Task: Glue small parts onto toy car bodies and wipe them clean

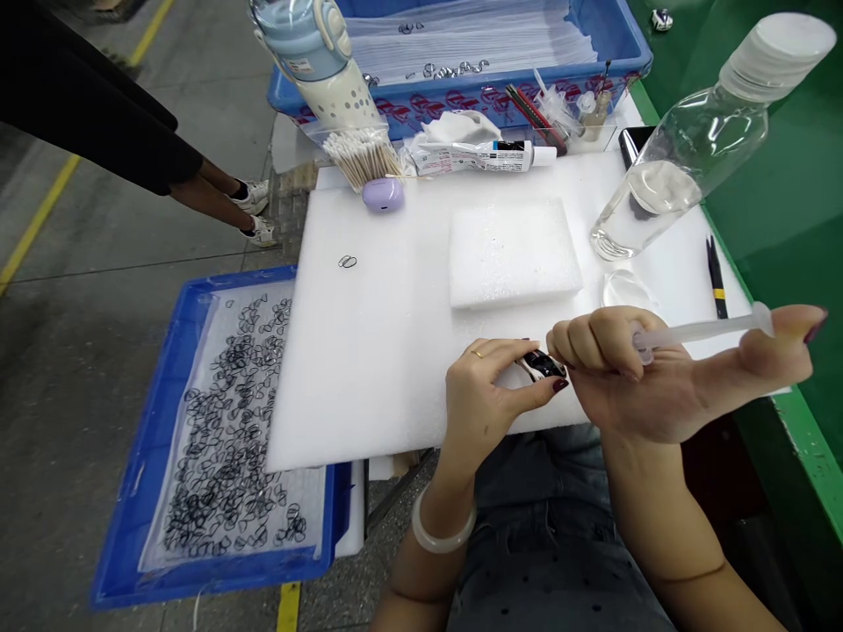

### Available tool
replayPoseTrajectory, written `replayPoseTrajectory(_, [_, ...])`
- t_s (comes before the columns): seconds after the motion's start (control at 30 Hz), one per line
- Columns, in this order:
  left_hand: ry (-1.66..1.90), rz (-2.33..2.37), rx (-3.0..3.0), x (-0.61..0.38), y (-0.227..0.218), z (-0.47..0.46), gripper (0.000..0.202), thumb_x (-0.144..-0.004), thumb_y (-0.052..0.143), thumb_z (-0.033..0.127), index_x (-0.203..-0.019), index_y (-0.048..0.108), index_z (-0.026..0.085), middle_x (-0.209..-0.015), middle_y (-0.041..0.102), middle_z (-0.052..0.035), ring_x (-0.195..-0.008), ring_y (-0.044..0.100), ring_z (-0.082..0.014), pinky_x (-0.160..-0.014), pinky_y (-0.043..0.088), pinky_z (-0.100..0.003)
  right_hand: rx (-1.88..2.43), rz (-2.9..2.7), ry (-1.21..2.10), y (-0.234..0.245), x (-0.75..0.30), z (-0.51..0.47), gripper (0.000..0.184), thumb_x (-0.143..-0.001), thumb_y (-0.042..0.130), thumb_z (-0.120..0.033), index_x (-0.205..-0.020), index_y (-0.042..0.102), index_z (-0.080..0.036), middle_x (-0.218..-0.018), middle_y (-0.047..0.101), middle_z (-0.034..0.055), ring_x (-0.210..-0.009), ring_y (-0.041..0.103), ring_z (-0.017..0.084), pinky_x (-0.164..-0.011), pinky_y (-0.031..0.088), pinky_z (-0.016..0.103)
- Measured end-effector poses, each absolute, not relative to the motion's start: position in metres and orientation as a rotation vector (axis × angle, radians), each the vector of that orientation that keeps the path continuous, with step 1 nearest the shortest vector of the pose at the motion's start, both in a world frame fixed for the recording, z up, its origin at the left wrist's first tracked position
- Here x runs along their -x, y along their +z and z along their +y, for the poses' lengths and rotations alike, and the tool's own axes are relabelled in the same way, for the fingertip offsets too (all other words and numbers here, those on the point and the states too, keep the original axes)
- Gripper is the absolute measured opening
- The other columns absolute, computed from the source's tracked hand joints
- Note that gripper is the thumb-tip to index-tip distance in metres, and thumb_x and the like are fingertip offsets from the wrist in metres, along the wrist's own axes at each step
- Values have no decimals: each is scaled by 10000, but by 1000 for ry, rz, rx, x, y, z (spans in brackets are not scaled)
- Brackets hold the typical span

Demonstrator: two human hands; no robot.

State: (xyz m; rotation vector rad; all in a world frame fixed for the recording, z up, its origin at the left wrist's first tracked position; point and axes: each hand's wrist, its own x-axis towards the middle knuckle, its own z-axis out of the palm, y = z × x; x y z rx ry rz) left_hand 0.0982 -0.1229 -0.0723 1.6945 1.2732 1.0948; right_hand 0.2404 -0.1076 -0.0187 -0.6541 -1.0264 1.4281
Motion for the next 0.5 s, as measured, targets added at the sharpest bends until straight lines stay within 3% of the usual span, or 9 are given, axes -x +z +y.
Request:
replayPoseTrajectory(0.33, [1101, 1276, -1703, -98, -75, -123, 285, -728, 867, 352, -971, 769, 237, -961, 792, -28, -919, 705, -247, -829, 550, -421, 679, -1019, 1405, -20, -238, -106, 766, -824, 268, -884, -491, 263, -195, -443, 164, -26, -436, 202, 102, -493, 184, 310])
replayPoseTrajectory(0.5, [1084, 1283, -1721, -97, -74, -122, 272, -721, 872, 356, -942, 768, 235, -959, 792, -33, -921, 703, -250, -828, 554, -423, 731, -1178, 1350, -3, -243, -112, 733, -822, 368, -862, -472, 308, -221, -439, 198, -32, -431, 245, 112, -457, 219, 303])
